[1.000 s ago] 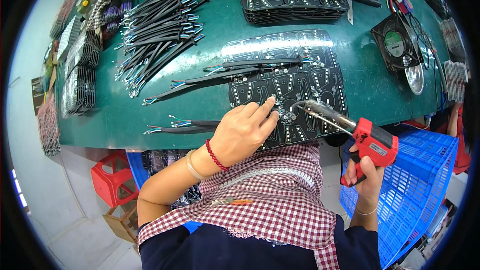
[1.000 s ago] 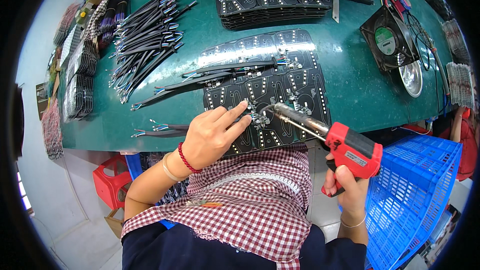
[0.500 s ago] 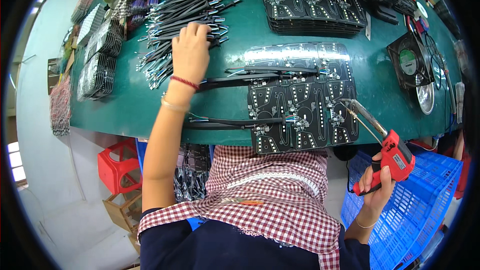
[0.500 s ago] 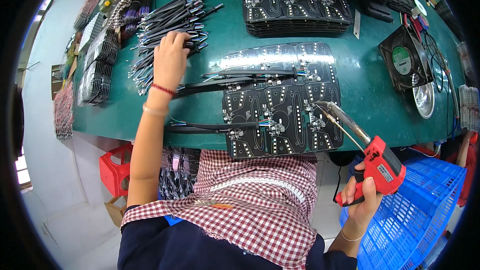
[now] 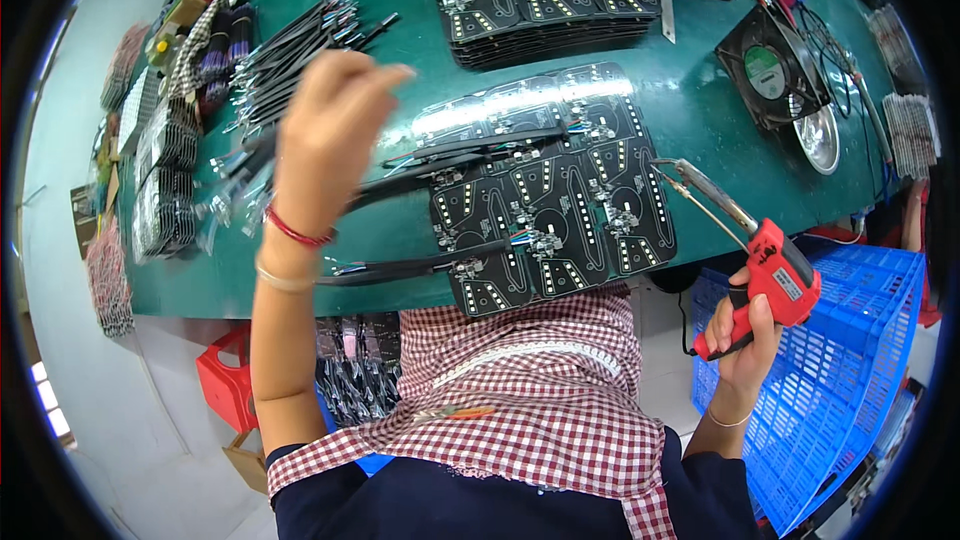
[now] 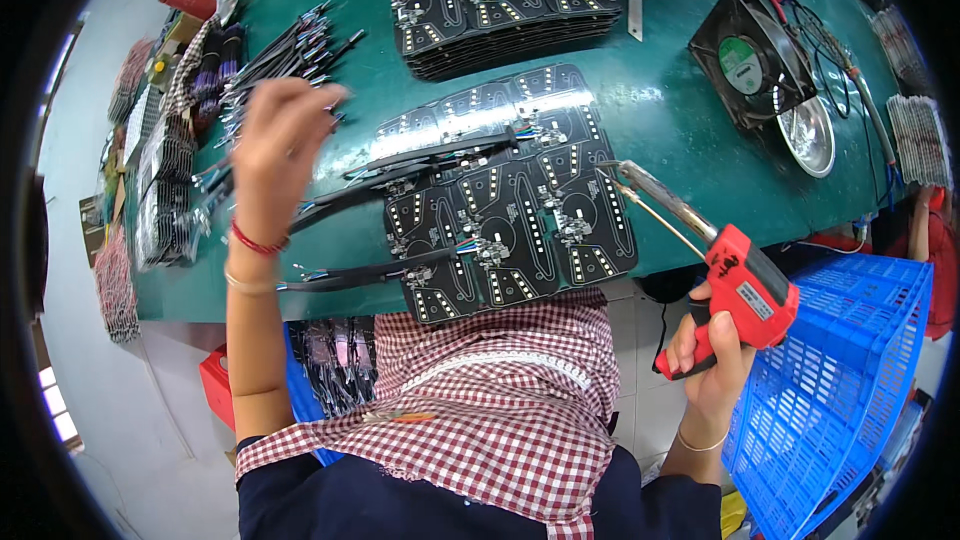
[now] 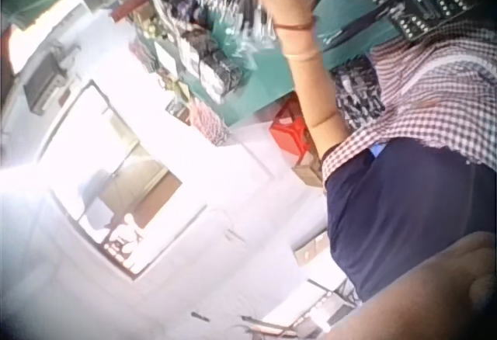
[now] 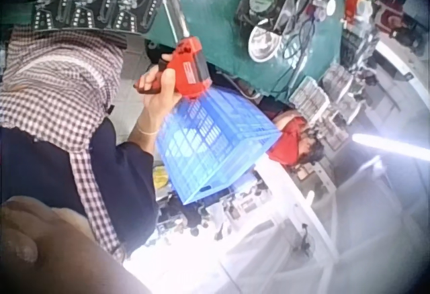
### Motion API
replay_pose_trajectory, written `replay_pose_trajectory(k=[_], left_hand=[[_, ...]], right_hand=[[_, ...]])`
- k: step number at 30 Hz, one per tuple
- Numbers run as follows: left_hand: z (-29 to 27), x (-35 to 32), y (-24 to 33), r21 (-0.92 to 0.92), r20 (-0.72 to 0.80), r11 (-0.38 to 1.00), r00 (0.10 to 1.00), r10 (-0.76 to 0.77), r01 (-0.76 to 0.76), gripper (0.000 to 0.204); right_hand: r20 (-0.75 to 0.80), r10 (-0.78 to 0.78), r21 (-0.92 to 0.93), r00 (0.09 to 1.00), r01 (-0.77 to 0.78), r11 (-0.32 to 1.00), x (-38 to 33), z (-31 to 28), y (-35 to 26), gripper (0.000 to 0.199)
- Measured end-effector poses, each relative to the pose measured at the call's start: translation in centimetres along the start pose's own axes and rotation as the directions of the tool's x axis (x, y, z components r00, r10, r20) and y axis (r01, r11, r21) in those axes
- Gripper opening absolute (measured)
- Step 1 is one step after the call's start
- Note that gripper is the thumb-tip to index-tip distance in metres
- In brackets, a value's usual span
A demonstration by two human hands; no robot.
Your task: The person places circuit board panels on a work table, positions wires onto the panels, and solders the wire leads to the circuit boards using a soldering iron.
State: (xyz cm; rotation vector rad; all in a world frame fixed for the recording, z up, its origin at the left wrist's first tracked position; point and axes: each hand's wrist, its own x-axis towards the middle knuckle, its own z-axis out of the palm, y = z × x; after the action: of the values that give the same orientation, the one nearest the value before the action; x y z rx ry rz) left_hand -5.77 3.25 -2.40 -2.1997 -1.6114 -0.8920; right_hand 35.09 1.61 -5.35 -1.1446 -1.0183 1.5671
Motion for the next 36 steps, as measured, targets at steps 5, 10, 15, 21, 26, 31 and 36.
replay_pose_trajectory(k=[5, 10, 15, 21, 26, 31, 36], left_hand=[[2.0, -0.4, -0.9, -0.017, 0.107, 1.000, 0.994, 0.025, -0.024, 0.032], [-0.9, -7.2, -13.6, 0.313, -0.063, 0.947, 0.996, -0.058, 0.075, 0.026], [-3.7, -6.1, -12.8, 0.387, -0.301, 0.867, 0.932, -0.203, 0.314, 0.025], [3.5, -1.1, 7.8, -0.278, 0.215, 0.960, 0.976, 0.019, 0.043, 0.029], [7.7, -3.2, 11.7, -0.380, 0.283, 0.922, 0.958, 0.043, 0.071, 0.041], [8.5, -3.4, 11.7, -0.427, 0.319, 0.900, 0.946, 0.060, 0.087, 0.041], [8.4, -3.2, 12.1, -0.373, 0.351, 0.926, 0.933, 0.077, 0.064, 0.041]], right_hand=[[0.037, 0.003, -0.014, 0.999, -0.003, 1.000, -0.3, -0.2, 0.1, 0.036], [0.000, -0.028, 0.000, 1.000, 0.028, 1.000, -0.8, -1.5, 0.2, 0.036], [-0.029, 0.017, 0.045, 0.999, -0.016, 0.999, -0.2, -1.5, 0.3, 0.036], [-0.005, 0.054, 0.039, 0.999, -0.054, 0.998, 0.2, -0.5, 0.1, 0.037], [0.082, 0.017, -0.083, 0.996, -0.010, 0.996, -0.4, -0.7, 0.4, 0.037], [0.051, 0.093, -0.003, 0.994, -0.093, 0.996, -1.2, -1.4, 0.6, 0.031], [0.076, 0.172, -0.014, 0.982, -0.172, 0.985, -1.3, -1.5, 1.1, 0.030]])
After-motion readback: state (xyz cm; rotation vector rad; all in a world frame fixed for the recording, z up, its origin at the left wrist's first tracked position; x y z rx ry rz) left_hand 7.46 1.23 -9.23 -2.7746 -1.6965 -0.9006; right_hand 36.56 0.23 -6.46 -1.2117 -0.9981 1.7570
